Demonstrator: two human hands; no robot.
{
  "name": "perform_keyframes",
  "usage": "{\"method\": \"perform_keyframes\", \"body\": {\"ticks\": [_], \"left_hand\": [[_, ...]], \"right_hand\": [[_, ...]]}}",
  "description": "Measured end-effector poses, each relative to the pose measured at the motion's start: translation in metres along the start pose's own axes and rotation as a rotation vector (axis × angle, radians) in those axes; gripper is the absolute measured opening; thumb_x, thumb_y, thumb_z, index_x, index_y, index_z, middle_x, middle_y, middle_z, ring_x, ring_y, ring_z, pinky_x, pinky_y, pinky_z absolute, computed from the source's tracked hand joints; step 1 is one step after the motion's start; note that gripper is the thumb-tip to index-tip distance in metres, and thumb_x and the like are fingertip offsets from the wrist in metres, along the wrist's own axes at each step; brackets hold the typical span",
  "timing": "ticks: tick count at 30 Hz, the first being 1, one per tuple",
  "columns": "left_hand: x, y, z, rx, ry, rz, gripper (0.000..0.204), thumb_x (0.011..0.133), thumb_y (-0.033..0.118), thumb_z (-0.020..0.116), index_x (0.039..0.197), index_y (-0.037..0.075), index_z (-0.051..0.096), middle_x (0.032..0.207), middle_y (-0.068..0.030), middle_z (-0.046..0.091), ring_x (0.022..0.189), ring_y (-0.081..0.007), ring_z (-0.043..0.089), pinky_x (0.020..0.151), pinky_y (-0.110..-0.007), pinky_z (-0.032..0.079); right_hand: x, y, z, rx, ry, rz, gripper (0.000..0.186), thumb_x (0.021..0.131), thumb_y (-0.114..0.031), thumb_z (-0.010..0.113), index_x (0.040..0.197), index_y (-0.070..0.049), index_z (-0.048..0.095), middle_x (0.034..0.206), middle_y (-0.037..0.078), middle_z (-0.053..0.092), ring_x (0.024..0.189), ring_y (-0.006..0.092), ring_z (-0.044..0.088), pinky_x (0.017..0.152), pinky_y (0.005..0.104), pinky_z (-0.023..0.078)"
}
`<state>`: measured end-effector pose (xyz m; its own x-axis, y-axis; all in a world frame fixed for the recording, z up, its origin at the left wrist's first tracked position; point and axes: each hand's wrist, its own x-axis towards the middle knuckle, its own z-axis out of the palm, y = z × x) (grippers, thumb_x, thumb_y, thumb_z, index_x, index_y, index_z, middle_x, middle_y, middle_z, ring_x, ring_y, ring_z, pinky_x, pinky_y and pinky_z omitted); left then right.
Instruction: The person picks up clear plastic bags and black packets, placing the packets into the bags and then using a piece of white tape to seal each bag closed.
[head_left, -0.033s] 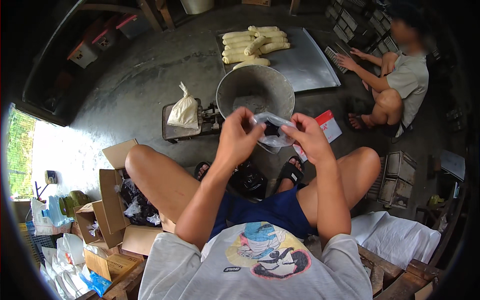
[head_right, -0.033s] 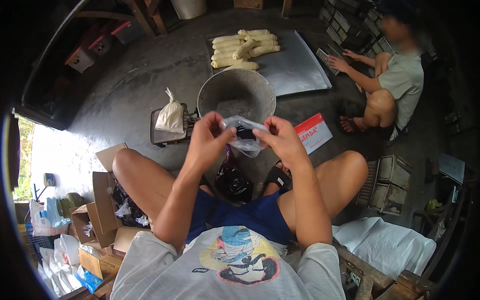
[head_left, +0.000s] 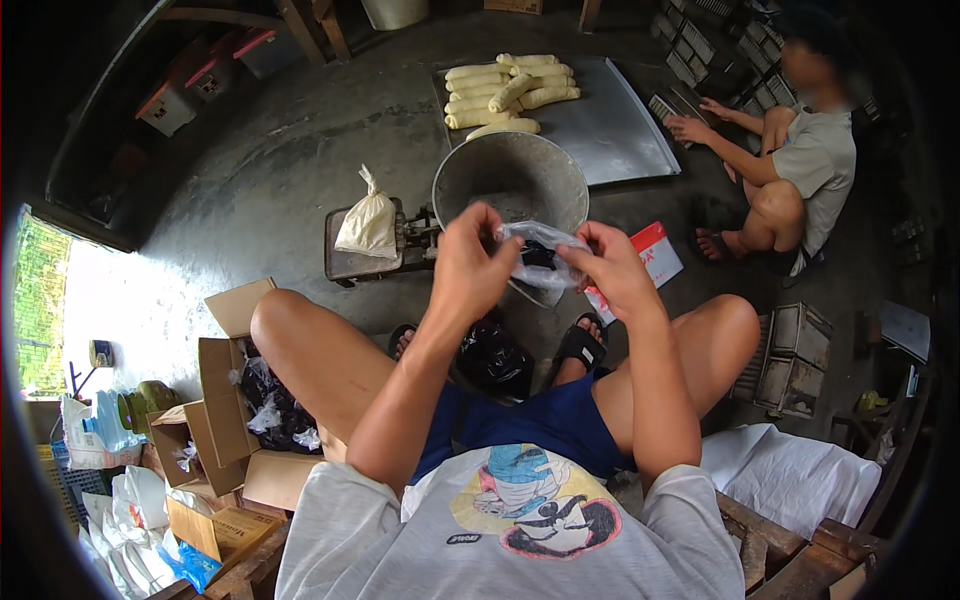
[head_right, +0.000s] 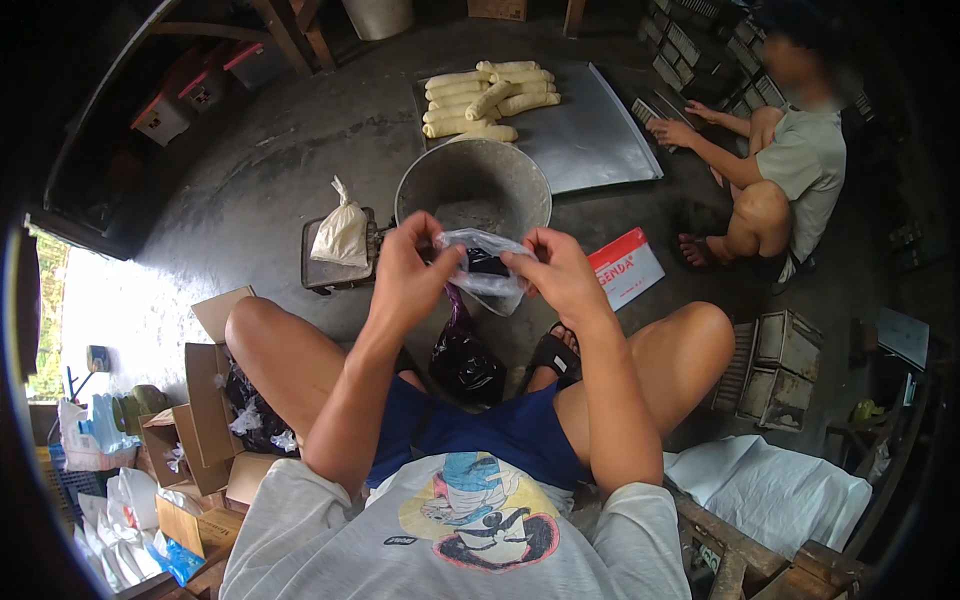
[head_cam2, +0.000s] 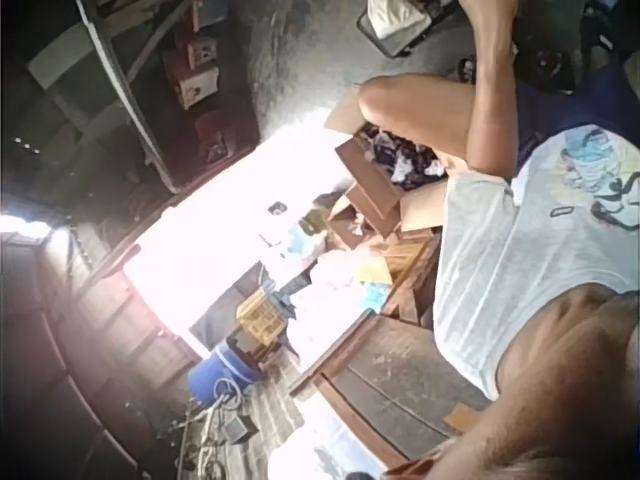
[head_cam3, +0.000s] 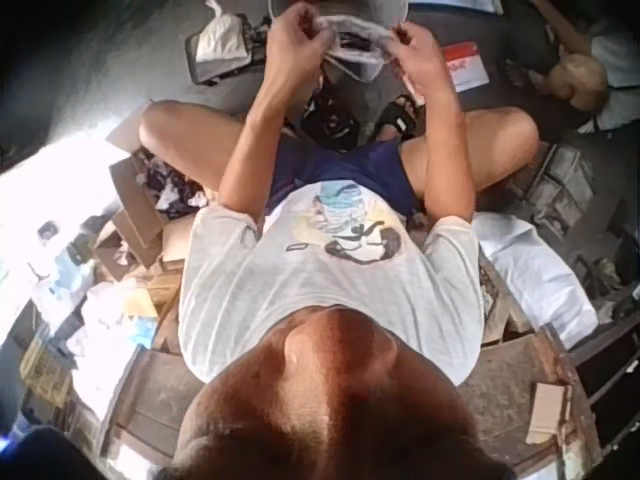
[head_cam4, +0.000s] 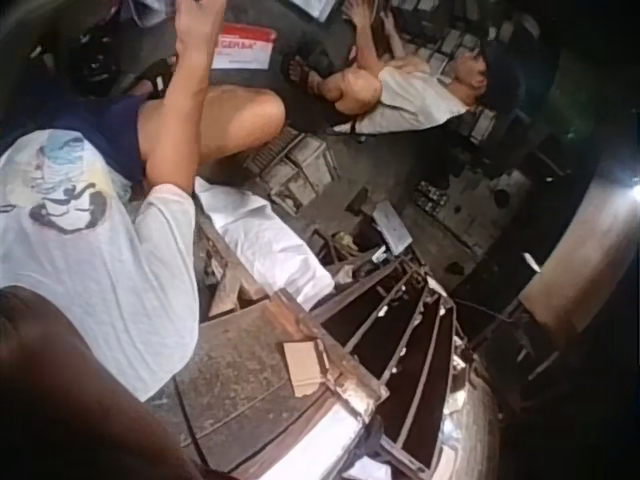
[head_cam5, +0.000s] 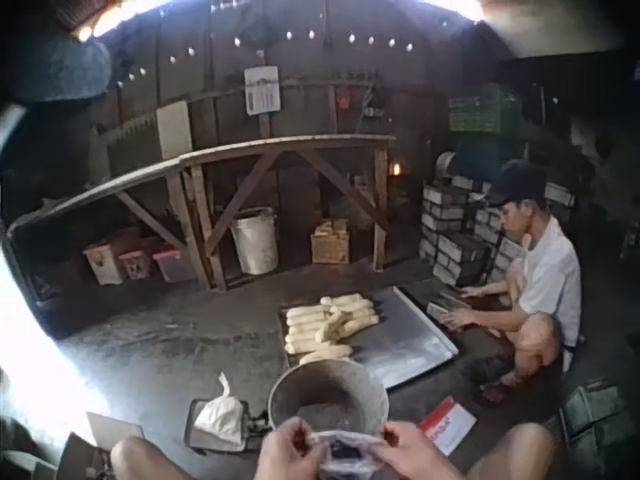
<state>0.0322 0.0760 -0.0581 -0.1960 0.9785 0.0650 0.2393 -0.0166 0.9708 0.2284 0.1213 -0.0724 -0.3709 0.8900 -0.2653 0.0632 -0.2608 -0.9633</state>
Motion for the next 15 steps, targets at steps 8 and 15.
{"method": "perform_keyframes", "body": {"ticks": [8, 15], "left_hand": [[0.038, 0.037, -0.026, -0.053, 0.004, -0.068, 0.016, 0.080, -0.002, 0.065, 0.076, -0.001, 0.050, 0.061, -0.0061, 0.054, 0.046, -0.0143, 0.057, 0.044, -0.029, 0.043], [0.041, 0.071, -0.048, 0.321, 0.055, 0.085, 0.012, 0.081, 0.000, 0.068, 0.085, -0.003, 0.057, 0.070, -0.0076, 0.056, 0.055, -0.0132, 0.061, 0.045, -0.027, 0.050]], "right_hand": [[0.031, -0.048, 0.009, -0.257, 0.176, -0.271, 0.028, 0.082, -0.003, 0.067, 0.071, -0.007, 0.042, 0.062, -0.004, 0.044, 0.057, 0.0053, 0.036, 0.049, 0.0265, 0.030], [0.023, -0.071, -0.006, -0.482, -0.148, -0.338, 0.023, 0.076, 0.006, 0.066, 0.085, -0.006, 0.047, 0.082, -0.002, 0.046, 0.071, 0.0057, 0.043, 0.063, 0.0214, 0.040]]}}
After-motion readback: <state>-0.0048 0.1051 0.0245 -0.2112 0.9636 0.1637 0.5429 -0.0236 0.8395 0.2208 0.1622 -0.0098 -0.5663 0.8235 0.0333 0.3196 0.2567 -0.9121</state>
